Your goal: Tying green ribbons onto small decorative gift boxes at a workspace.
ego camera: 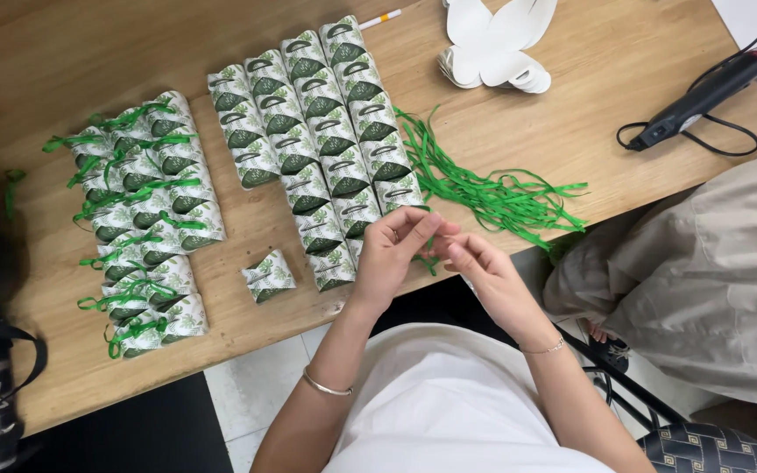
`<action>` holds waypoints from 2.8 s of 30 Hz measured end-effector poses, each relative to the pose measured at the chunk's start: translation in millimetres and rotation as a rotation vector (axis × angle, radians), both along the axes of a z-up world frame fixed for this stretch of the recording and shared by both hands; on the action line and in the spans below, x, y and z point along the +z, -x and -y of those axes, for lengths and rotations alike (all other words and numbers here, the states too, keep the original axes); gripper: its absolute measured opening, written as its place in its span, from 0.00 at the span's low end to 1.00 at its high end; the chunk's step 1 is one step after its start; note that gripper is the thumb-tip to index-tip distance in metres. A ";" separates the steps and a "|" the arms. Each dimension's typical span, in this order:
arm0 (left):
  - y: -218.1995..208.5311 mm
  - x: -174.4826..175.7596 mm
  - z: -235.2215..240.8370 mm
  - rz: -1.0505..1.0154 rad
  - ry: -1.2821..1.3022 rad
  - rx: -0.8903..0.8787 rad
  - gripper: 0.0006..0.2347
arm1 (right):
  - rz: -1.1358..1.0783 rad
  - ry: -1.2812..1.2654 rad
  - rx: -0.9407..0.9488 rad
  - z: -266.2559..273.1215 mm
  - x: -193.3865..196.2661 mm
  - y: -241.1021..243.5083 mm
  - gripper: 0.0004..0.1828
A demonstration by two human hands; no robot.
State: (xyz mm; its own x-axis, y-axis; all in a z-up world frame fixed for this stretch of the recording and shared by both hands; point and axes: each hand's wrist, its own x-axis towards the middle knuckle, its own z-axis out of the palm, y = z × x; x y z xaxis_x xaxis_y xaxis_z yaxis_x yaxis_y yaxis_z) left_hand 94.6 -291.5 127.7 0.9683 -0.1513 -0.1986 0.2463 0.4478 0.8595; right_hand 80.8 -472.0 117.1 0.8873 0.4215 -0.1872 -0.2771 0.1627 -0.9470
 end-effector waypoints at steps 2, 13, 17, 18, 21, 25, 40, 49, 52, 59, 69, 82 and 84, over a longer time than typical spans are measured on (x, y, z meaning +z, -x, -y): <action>10.8 0.5 -4.7 0.039 -0.142 -0.048 0.09 | -0.109 -0.008 -0.069 -4.9 -2.7 -3.8 0.14; 73.5 -7.6 -60.6 0.201 -0.904 -0.288 0.08 | -0.364 -0.301 -0.216 -43.7 -26.4 -30.8 0.10; 96.1 -10.4 -90.4 0.161 -0.951 -0.212 0.10 | -0.372 -0.286 -0.124 -72.2 -23.9 -28.4 0.12; 102.4 -7.2 -100.0 0.134 -0.973 -0.193 0.12 | -0.365 -0.295 -0.078 -83.8 -22.3 -24.6 0.12; 111.9 -22.2 -138.3 0.156 -1.027 -0.038 0.14 | -0.402 -0.057 -0.069 -124.0 -8.9 -18.7 0.13; 116.5 -48.0 -200.1 0.213 -1.157 0.154 0.12 | -0.443 0.070 0.058 -171.3 -49.1 -4.2 0.09; 115.5 -174.3 -260.1 0.018 -0.786 0.215 0.09 | -0.078 0.613 0.118 -296.9 -111.4 38.7 0.04; 108.0 -173.0 -267.5 0.036 -0.615 0.160 0.08 | -0.283 0.479 0.035 -276.3 -143.6 28.4 0.06; 104.6 -158.7 -272.4 0.181 -0.748 0.136 0.06 | -0.220 0.551 0.037 -276.2 -139.0 26.2 0.10; 92.1 -166.5 -269.0 0.338 -1.148 0.097 0.05 | 0.031 0.774 0.108 -275.4 -130.7 20.8 0.10; 96.0 -148.1 -284.1 0.325 -1.075 0.043 0.06 | 0.394 0.973 0.128 -267.4 -155.4 9.5 0.14; 88.2 -166.3 -271.8 0.316 -1.223 -0.022 0.07 | 0.294 0.970 0.202 -273.0 -132.7 8.5 0.10; 94.0 -170.7 -269.4 0.261 -1.230 0.050 0.07 | 0.241 0.855 0.220 -271.5 -127.2 8.6 0.14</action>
